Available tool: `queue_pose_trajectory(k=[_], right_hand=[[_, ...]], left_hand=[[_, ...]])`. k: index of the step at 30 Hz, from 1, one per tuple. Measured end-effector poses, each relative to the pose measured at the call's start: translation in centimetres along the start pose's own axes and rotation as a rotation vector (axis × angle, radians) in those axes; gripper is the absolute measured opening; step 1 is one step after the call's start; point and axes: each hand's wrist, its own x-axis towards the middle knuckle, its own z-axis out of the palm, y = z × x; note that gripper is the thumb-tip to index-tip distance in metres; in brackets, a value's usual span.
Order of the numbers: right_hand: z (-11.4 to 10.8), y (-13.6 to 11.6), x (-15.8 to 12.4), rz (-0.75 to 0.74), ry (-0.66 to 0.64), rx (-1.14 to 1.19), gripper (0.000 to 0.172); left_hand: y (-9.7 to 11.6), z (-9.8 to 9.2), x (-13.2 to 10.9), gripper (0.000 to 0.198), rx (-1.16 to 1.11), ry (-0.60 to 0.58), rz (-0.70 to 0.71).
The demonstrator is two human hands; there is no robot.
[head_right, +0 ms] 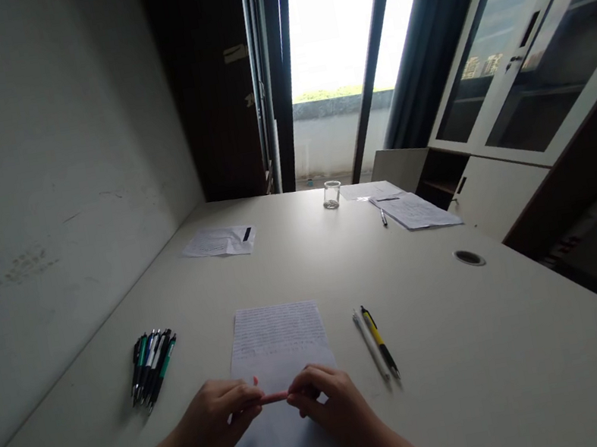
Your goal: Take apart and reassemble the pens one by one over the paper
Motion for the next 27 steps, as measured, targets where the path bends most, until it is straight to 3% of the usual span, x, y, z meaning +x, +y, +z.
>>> queue_pose_trajectory(k=[7, 27], right_hand=[[-0.2, 0.2, -0.1, -0.059, 0.0, -0.105, 0.015], [-0.2, 1.1, -0.2, -0.042, -0.002, -0.051, 0.013]], left_hand=[[-0.2, 0.0, -0.1, 0.017, 0.022, -0.009, -0.01], [0.7, -0.2, 0.7, 0.012, 0.068, 0.03, 0.02]])
